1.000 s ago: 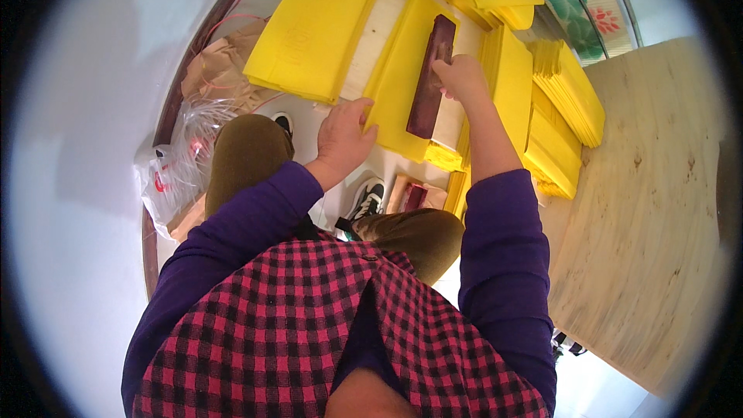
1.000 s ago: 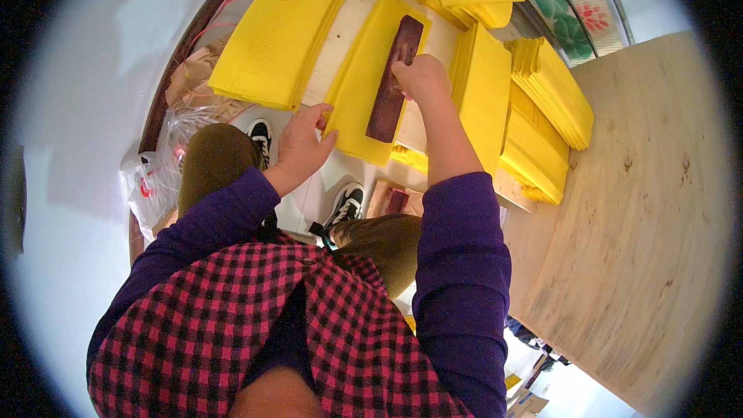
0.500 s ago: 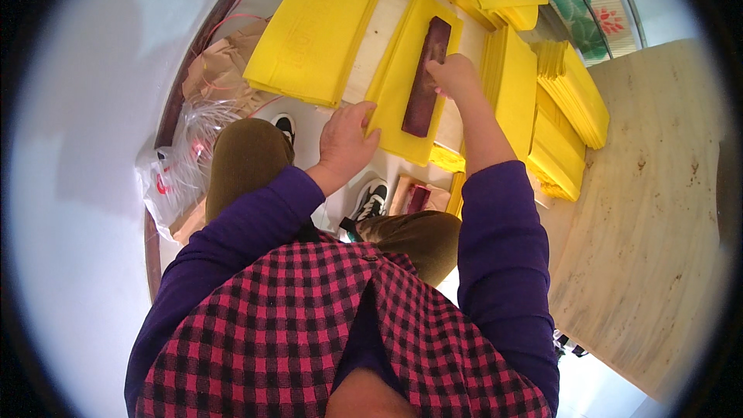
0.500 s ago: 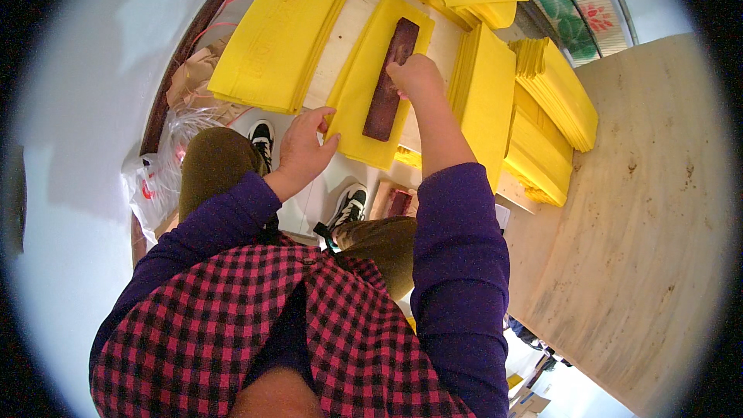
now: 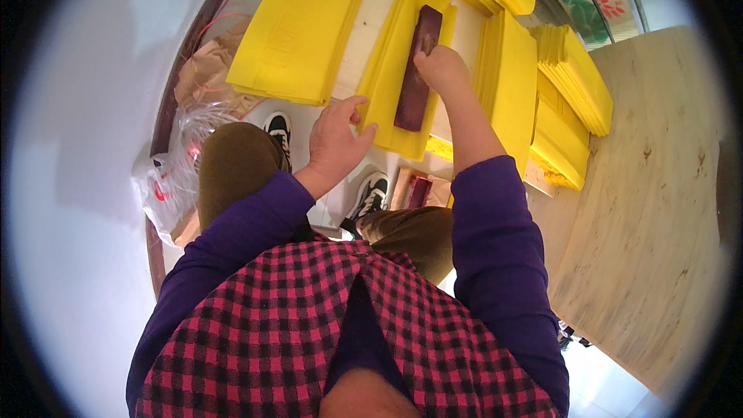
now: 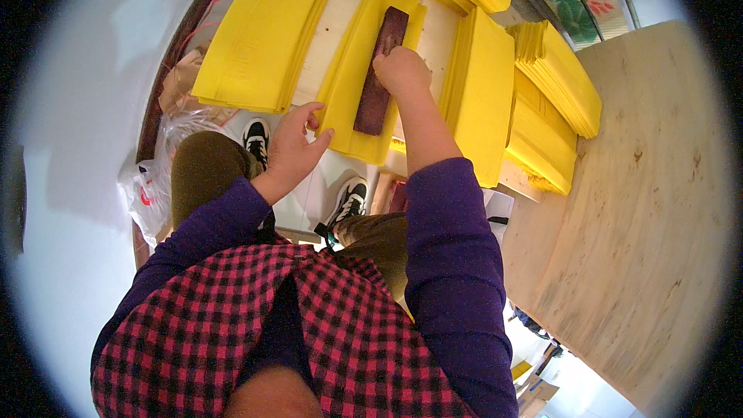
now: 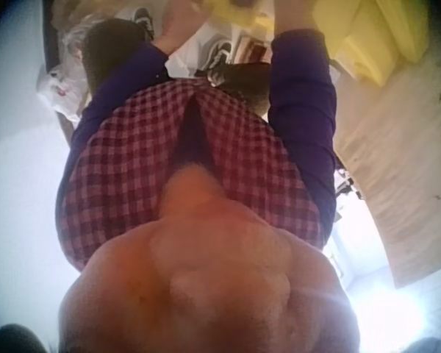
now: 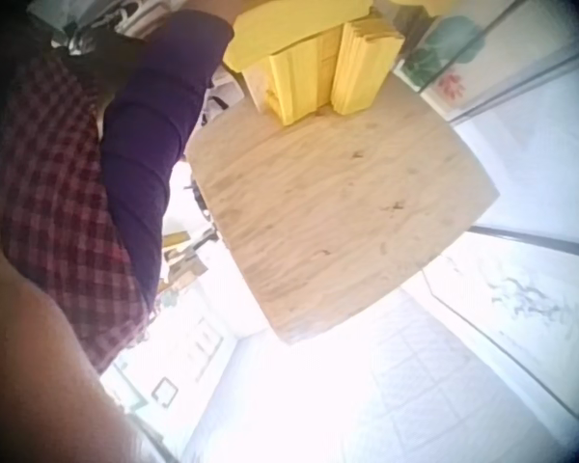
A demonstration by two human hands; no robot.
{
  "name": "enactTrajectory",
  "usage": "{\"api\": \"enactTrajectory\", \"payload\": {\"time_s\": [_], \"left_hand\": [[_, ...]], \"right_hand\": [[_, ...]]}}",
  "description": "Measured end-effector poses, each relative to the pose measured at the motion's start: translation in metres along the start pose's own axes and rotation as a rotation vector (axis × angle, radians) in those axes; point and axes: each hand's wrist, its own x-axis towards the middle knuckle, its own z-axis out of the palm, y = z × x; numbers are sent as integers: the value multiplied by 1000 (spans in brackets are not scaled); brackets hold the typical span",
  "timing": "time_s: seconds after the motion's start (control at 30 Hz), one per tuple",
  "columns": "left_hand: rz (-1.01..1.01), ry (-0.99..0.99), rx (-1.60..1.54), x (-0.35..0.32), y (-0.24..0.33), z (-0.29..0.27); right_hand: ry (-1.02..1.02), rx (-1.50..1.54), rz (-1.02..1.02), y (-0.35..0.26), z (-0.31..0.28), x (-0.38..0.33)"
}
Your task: The person repeatedly picks up yellow paper sheets from a pile, uses a dark rectangular tool to press or align them, and places them into a growing stack. The person continues this repetitive stacking process throughout the clip.
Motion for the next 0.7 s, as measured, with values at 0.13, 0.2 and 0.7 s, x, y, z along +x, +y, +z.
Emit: {"api": "enactTrajectory", "payload": {"time_s": [0.13, 0.2, 0.7], "left_hand": [[15, -19, 10, 1, 0, 1], [36, -1, 8, 0, -1, 1], [14, 5, 73, 3, 6, 0]], "right_hand": [[-58, 56, 18, 3, -3, -1], [-77, 202, 60, 4, -4, -3], [364, 923, 30, 75, -47, -135]]}}
